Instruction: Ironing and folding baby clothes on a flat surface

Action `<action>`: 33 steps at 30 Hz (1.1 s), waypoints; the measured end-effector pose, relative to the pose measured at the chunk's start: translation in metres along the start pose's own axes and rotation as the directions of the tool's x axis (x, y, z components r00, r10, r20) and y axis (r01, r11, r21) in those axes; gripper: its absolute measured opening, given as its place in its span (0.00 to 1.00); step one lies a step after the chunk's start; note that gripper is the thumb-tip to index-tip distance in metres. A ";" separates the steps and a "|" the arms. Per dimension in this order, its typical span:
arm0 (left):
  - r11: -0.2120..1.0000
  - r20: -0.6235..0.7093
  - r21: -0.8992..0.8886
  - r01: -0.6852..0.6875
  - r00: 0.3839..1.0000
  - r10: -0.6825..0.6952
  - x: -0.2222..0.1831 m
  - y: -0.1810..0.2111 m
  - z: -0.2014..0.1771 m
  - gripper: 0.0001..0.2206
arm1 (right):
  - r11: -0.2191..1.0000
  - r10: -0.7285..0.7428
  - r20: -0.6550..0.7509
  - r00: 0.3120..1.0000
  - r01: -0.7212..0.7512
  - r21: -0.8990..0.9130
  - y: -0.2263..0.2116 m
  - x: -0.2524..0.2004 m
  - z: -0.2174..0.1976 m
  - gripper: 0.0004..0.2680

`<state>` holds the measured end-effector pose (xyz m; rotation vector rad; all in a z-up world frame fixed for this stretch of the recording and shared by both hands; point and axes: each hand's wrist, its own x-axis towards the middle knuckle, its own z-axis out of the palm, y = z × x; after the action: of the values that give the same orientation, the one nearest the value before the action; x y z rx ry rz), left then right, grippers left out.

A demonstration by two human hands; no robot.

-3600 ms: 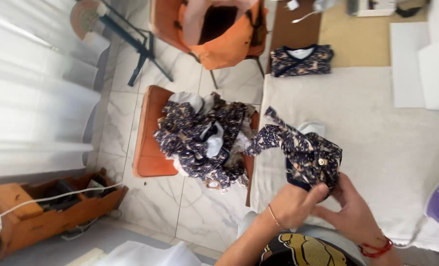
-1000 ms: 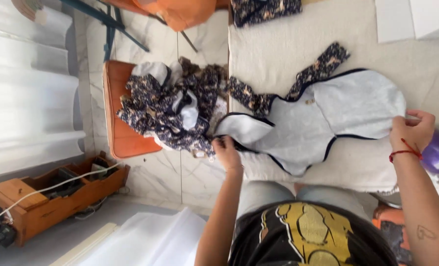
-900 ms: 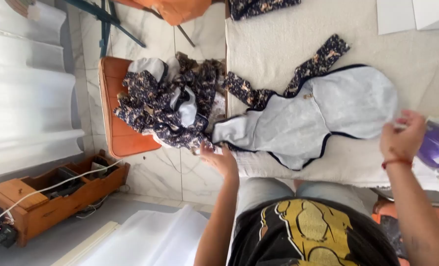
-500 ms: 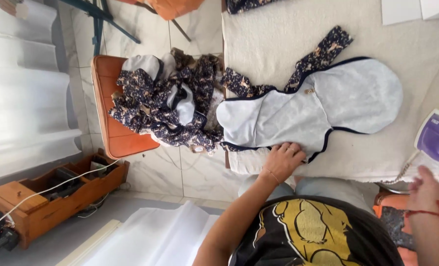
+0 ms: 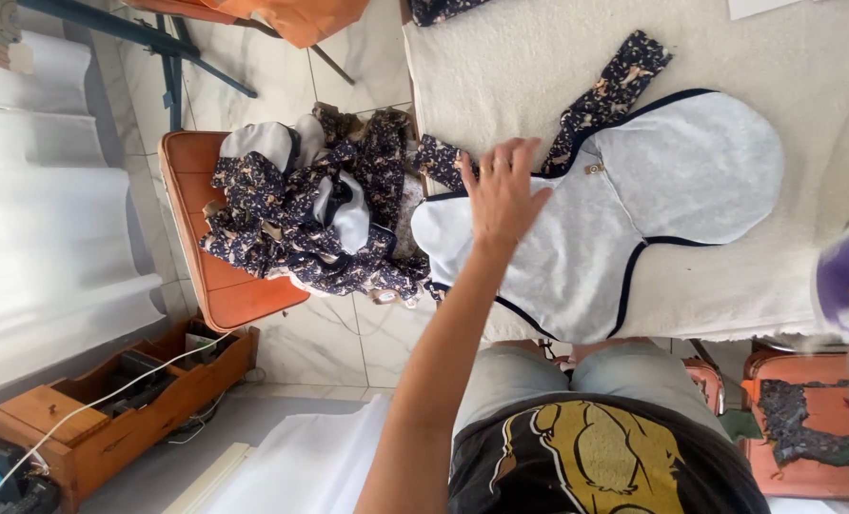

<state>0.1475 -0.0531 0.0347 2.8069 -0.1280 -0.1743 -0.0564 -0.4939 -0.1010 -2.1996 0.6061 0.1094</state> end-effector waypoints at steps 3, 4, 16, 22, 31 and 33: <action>0.960 0.246 0.280 0.015 0.965 -0.087 0.026 -0.022 0.000 0.28 | 0.943 0.313 0.180 0.933 -0.328 0.060 -0.062 -0.016 -0.004 0.13; 0.951 0.326 0.308 -0.017 0.941 -0.089 0.028 -0.031 0.002 0.21 | 0.947 0.294 0.181 0.938 -0.312 0.077 -0.122 -0.034 -0.003 0.05; 0.972 0.169 0.116 0.206 0.960 -0.224 0.011 -0.080 0.000 0.12 | 0.864 0.502 0.533 0.681 -0.375 -0.335 -0.342 -0.076 0.087 0.11; 0.981 -0.117 0.076 0.181 0.978 -0.171 -0.003 -0.081 -0.013 0.17 | 0.915 0.402 0.613 0.680 -0.268 -0.302 -0.384 -0.030 0.113 0.15; 0.804 0.130 -0.178 -0.567 0.796 0.591 -0.116 -0.066 0.034 0.16 | 0.899 0.344 0.718 0.605 0.009 -0.438 -0.402 0.004 0.127 0.13; 0.810 0.073 -0.141 -0.569 0.810 0.581 -0.126 -0.069 0.033 0.15 | 0.883 0.361 0.716 0.598 0.028 -0.469 -0.403 -0.002 0.125 0.13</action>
<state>0.0229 0.0153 -0.0056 2.5046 -0.9547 -0.1847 0.1420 -0.1825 0.1038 -2.1819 0.2737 1.3894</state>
